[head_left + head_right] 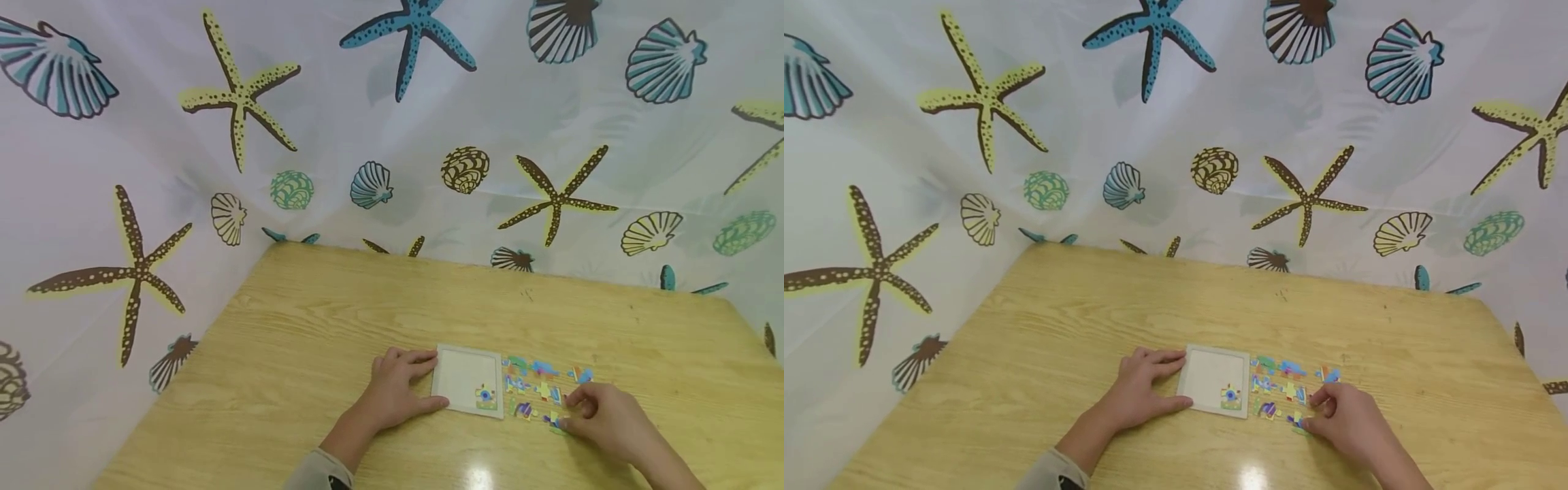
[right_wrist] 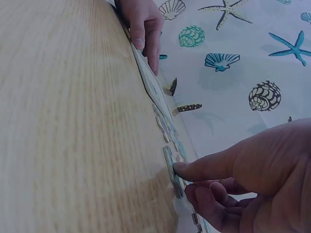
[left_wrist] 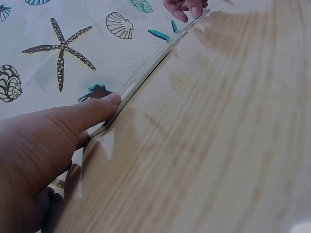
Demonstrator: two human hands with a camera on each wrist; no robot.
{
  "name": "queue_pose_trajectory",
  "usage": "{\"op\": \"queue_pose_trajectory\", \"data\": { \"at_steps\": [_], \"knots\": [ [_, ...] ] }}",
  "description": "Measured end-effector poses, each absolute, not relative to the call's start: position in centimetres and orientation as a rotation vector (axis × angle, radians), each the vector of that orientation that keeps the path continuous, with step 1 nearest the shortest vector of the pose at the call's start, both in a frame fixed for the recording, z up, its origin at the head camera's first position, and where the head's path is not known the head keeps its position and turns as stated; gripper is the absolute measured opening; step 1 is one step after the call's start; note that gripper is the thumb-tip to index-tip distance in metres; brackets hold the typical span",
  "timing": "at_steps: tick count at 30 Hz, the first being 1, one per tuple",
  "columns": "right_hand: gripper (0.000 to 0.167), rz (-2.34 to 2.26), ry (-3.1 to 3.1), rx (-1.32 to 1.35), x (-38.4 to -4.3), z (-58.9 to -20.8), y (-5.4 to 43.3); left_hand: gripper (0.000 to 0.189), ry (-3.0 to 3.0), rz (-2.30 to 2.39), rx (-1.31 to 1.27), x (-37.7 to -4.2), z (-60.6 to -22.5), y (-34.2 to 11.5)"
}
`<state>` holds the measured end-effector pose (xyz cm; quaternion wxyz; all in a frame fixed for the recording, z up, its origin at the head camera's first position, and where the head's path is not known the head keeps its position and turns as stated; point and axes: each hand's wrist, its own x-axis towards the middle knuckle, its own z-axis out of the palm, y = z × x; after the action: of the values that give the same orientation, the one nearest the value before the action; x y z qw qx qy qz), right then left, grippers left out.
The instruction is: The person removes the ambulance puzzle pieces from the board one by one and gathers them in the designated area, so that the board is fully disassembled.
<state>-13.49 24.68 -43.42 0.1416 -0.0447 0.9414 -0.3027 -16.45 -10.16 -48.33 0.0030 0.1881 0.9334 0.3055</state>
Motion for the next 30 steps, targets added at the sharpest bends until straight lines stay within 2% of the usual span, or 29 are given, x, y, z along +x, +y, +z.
{"op": "queue_pose_trajectory", "data": {
  "at_steps": [7, 15, 19, 30],
  "knots": [
    [0.024, -0.892, 2.763, -0.263, -13.8, -42.7, 22.7, 0.075, 2.937, 0.997, 0.578, -16.7, -48.2, -10.6],
    [0.045, -1.201, 2.51, -0.441, -14.7, -42.9, 20.6, 0.076, 2.918, 0.989, 0.6, -16.6, -48.4, -10.2],
    [0.046, -1.285, 2.419, -0.449, -15.3, -43.1, 19.2, 0.075, 2.92, 0.985, 0.597, -16.6, -48.3, -10.2],
    [0.045, -1.037, 2.57, -0.563, -16.3, -43.6, 16.3, 0.075, 2.928, 0.966, 0.592, -16.5, -48.2, -10.1]
  ]
}}
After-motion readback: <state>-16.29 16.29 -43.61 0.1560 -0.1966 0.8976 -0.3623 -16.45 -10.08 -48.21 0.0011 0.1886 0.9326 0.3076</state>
